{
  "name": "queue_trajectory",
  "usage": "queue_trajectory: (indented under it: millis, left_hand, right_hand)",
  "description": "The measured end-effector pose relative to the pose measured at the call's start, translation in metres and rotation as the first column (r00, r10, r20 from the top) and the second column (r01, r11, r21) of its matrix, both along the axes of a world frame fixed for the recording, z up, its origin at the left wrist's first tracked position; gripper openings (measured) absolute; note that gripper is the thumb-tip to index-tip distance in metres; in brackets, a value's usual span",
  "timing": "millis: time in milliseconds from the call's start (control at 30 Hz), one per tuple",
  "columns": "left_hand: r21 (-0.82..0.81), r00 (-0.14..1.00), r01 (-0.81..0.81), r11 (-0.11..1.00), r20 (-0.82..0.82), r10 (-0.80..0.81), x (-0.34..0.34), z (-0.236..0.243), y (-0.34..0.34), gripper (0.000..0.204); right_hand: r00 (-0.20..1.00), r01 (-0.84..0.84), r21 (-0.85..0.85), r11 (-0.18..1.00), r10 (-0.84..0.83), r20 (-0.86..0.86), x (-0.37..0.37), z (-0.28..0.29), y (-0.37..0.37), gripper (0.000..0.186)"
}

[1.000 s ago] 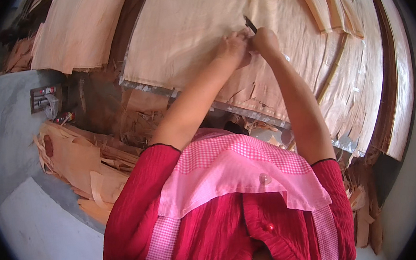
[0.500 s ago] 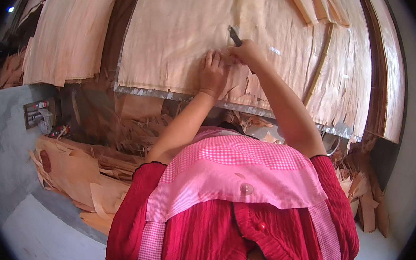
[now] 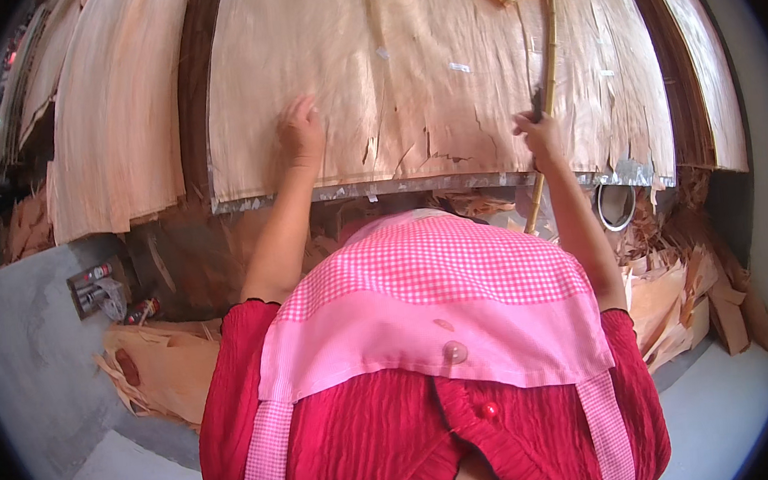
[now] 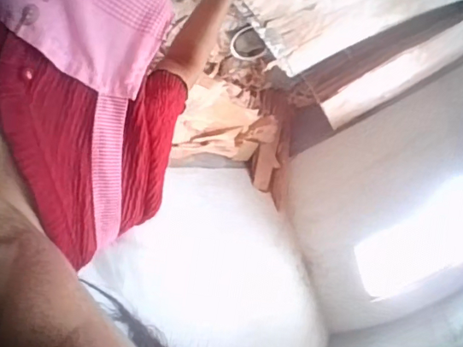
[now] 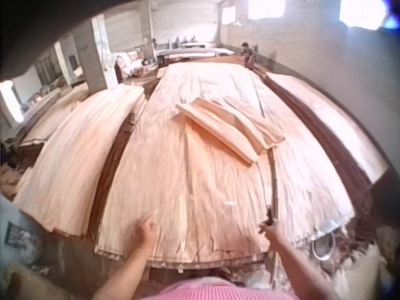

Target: The person works with sheets of wood veneer, using a knife to trim edges and small pieces of tape to secure sections. The person moves different sheets on a metal work table and handles thin strips of wood.

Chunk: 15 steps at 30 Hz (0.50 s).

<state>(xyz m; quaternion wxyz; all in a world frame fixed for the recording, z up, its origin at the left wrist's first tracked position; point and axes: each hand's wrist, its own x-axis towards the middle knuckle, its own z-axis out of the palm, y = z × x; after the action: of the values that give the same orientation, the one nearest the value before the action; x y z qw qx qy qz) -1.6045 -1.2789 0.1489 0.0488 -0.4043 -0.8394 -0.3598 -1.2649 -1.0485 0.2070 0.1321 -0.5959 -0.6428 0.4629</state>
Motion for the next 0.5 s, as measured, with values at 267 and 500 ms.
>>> queue_trajectory:
  millis: [267,500]
  left_hand:
    - [-0.095,0.908,0.338,0.936,-0.228,-0.351,0.064,-0.001,0.016,0.025]
    - [-0.265,0.902,0.320,0.910,-0.209,-0.378,0.060,0.011,0.019,0.026]
  right_hand:
    - [0.874,-0.483,-0.025,0.875,0.480,-0.075,-0.144,0.028,-0.057,0.024]
    - [0.832,-0.528,-0.045,0.848,0.527,0.172,-0.202,-0.024,-0.046,0.029]
